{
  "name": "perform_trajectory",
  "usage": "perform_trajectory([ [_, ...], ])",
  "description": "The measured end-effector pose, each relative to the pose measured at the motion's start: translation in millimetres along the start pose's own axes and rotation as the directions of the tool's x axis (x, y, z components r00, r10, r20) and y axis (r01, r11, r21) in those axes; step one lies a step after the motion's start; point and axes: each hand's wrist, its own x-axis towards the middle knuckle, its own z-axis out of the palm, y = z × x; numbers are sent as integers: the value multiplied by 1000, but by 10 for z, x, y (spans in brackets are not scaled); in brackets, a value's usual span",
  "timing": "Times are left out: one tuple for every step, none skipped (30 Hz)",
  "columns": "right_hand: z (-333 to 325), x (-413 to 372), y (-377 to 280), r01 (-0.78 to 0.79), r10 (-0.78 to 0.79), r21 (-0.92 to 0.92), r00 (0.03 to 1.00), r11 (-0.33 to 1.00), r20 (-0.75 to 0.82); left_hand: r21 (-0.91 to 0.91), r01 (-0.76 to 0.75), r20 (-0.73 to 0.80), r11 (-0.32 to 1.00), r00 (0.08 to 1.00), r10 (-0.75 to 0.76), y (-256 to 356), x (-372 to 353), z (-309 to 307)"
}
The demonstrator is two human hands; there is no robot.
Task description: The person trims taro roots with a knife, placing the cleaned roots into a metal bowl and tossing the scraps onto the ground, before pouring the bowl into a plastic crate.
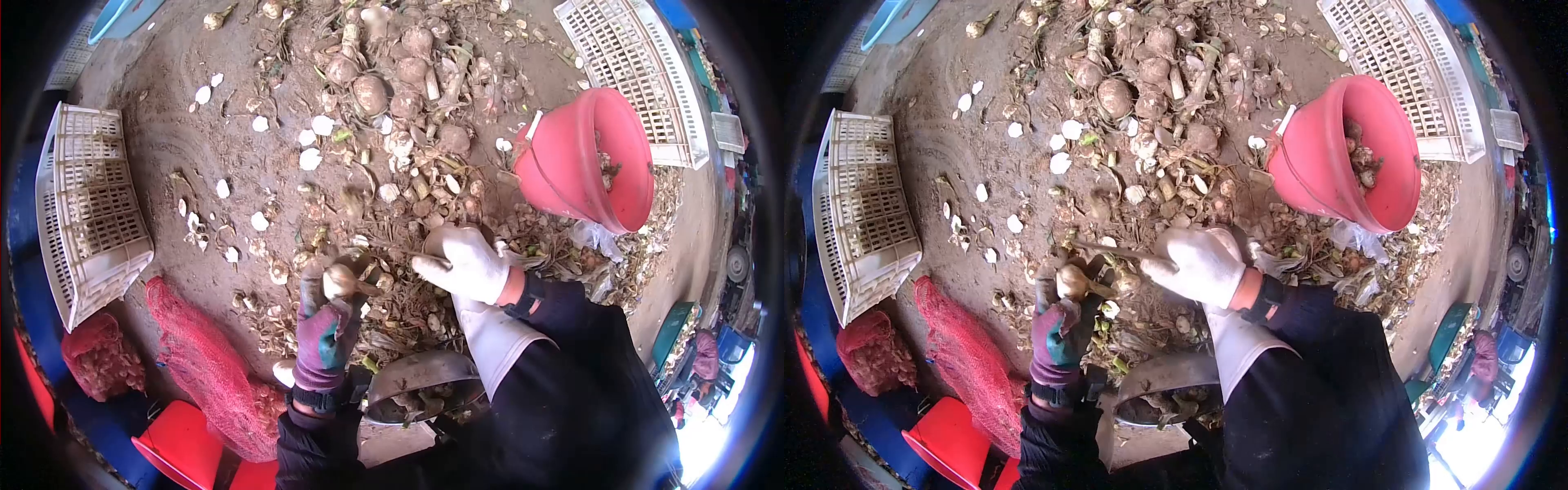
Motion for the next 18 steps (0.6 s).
perform_trajectory([
  [-6, -12, -25, 38, -37, -42, 999, 998, 14, -42, 27, -55, 999, 998, -30, 1, 0, 4],
  [-6, -34, -51, 73, -71, -83, 997, 994, 29, -43, 31, -53, 999, 998, -34, -6, 9, -1],
  [-2, -52, -82, 134, -134, -92, 991, 987, 6, -68, 45, -122, 997, 991, -53, -16, 30, -9],
  [8, -69, -107, 133, -133, -94, 991, 987, 6, -94, 53, -189, 994, 979, -70, -29, 47, -23],
  [16, -84, -132, 162, -161, -23, 986, 987, 32, -155, 36, -147, 987, 987, -59, -78, 53, -88],
  [26, -99, -152, 188, -191, 49, 980, 981, 57, -158, 32, -147, 987, 988, -56, -157, 31, -226],
  [35, -114, -169, 216, -215, -5, 975, 976, 59, -106, 37, -121, 994, 991, -50, -232, -9, -373],
  [40, -105, -179, 220, -219, -6, 974, 975, 61, -52, 40, -94, 998, 995, -45, -284, -41, -483],
  [45, -94, -189, 233, -231, -21, 971, 972, 63, -22, 98, -211, 995, 972, -101, -209, -9, -202],
  [45, -81, -195, 245, -242, -36, 968, 969, 65, -23, 95, -210, 995, 973, -98, -169, -32, -168],
  [34, -55, -190, 248, -245, -40, 967, 968, 64, -7, 174, -149, 985, 974, -173, -150, -62, -153],
  [16, -23, -170, 181, -165, -119, 977, 976, 137, 13, 253, -87, 967, 964, -251, -125, -84, -112],
  [-3, 1, -144, 113, -72, -202, 977, 973, 200, 71, 288, -161, 955, 948, -274, -52, -120, 114],
  [89, 47, 24, 41, 31, -321, 976, 946, 216, 414, 259, -81, 873, 965, -248, 24, -185, 134],
  [199, -15, 314, 79, -42, -268, 989, 960, 140, 312, 346, 0, 885, 931, -364, 85, -287, 180],
  [169, -24, 372, 123, -112, -210, 992, 970, 66, 212, 441, 86, 872, 881, -466, 124, -373, 193],
  [128, -106, 384, 80, -60, -280, 995, 957, 80, 308, 458, 272, 834, 798, -538, 80, -428, 212],
  [4, -94, 267, -93, 108, -116, 986, 989, 130, 408, 462, 433, 787, 661, -613, 42, -502, 241],
])
